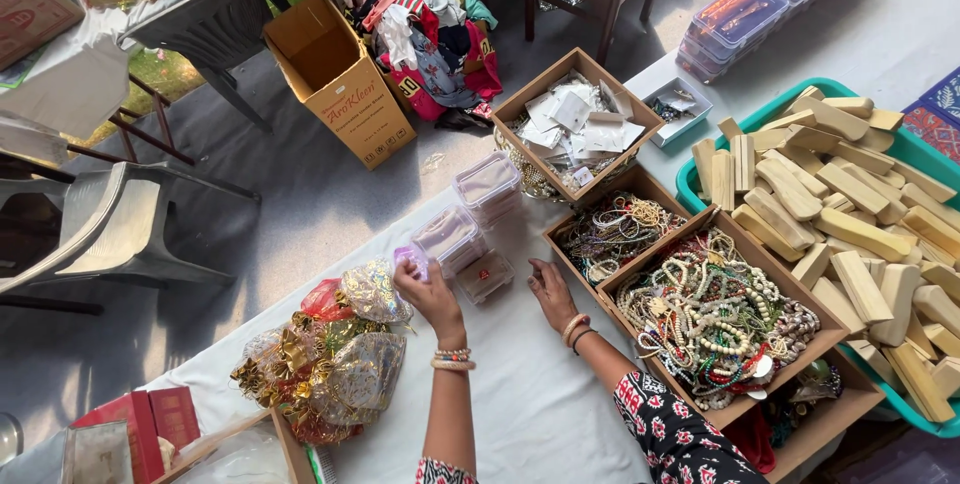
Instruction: The person organizes various jewelry items on a table covered with a white cloth. They place a small item into a burlap pouch, tie it, and put it into a plastic container. They then handle a tray of pearl necklaces, pick up a necklace, and place it into a clear plastic bag.
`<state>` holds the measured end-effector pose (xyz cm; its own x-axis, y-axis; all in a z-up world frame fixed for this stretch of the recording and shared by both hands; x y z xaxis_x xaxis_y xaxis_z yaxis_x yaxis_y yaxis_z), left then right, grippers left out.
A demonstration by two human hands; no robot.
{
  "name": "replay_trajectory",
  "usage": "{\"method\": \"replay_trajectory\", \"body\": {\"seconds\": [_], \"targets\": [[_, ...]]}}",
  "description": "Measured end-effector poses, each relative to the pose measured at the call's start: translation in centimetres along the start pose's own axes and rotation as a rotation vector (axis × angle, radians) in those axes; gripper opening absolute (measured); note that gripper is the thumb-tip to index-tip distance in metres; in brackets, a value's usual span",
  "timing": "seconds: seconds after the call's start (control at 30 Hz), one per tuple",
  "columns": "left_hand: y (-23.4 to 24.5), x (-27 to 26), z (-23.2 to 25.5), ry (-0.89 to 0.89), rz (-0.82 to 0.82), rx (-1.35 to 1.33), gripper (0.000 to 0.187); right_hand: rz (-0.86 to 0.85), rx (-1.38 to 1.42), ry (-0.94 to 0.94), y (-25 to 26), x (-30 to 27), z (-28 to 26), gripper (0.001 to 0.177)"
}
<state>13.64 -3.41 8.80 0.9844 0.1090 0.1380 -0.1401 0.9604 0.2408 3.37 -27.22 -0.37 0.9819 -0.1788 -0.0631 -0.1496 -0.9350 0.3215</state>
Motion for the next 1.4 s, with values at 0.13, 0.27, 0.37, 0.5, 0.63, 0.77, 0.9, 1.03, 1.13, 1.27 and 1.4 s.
{"method": "replay_trajectory", "body": {"seconds": [0.13,0.27,0.37,0.5,0.63,0.77,0.9,1.03,1.13,1.27,1.4], "targets": [[-0.2,-2.4,-6.2,0.03,0.038,-0.007,0.054,0.002,-0.195,0.159,-1.0,1.5,-3.0,0.048],[-2.2,-0.8,-8.9,0.326,-0.158,-0.341,0.079,0.016,-0.36,0.126,-3.0,5.7,-1.4,0.053],[-3.4,0.5,-8.8,0.474,-0.231,-0.422,0.093,0.009,-0.457,0.083,-4.6,9.2,-0.3,0.062],[-4.5,2.1,-9.6,0.516,-0.263,-0.455,0.098,-0.133,-0.601,-0.17,-6.8,11.5,0.7,0.066],[-4.9,3.2,-8.8,0.454,-0.234,-0.476,0.096,-0.05,-0.64,-0.144,-8.4,12.4,2.4,0.062],[-4.9,3.8,-8.5,0.497,-0.199,-0.431,0.099,0.068,-0.671,-0.136,-8.7,12.7,3.0,0.045],[-5.5,4.2,-8.7,0.501,-0.17,-0.47,0.107,0.089,-0.676,-0.217,-8.9,13.3,3.3,0.03],[-5.5,4.7,-9.2,0.507,-0.156,-0.469,0.107,0.114,-0.583,-0.193,-9.0,14.0,4.1,0.035],[-5.3,5.0,-9.7,0.496,-0.166,-0.445,0.106,0.087,-0.481,-0.251,-8.3,13.4,3.5,0.039],[-5.2,5.1,-10.2,0.499,-0.183,-0.444,0.102,0.117,-0.534,-0.229,-7.4,12.0,0.2,0.033],[-5.3,5.7,-10.7,0.456,-0.183,-0.462,0.097,0.166,-0.619,-0.226,-7.3,11.9,-1.0,0.027]]}}
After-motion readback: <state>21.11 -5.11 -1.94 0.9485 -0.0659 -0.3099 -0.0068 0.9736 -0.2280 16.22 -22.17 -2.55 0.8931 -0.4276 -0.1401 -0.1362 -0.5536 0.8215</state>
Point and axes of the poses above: each hand's wrist, its own x-axis towards the middle knuckle, its own y-axis out of the back of the hand, z = x × y, the point moved 8 cm from there along x, towards the middle knuckle, and after that the axes turned 11 degrees about -z, right-handed, at the moved point
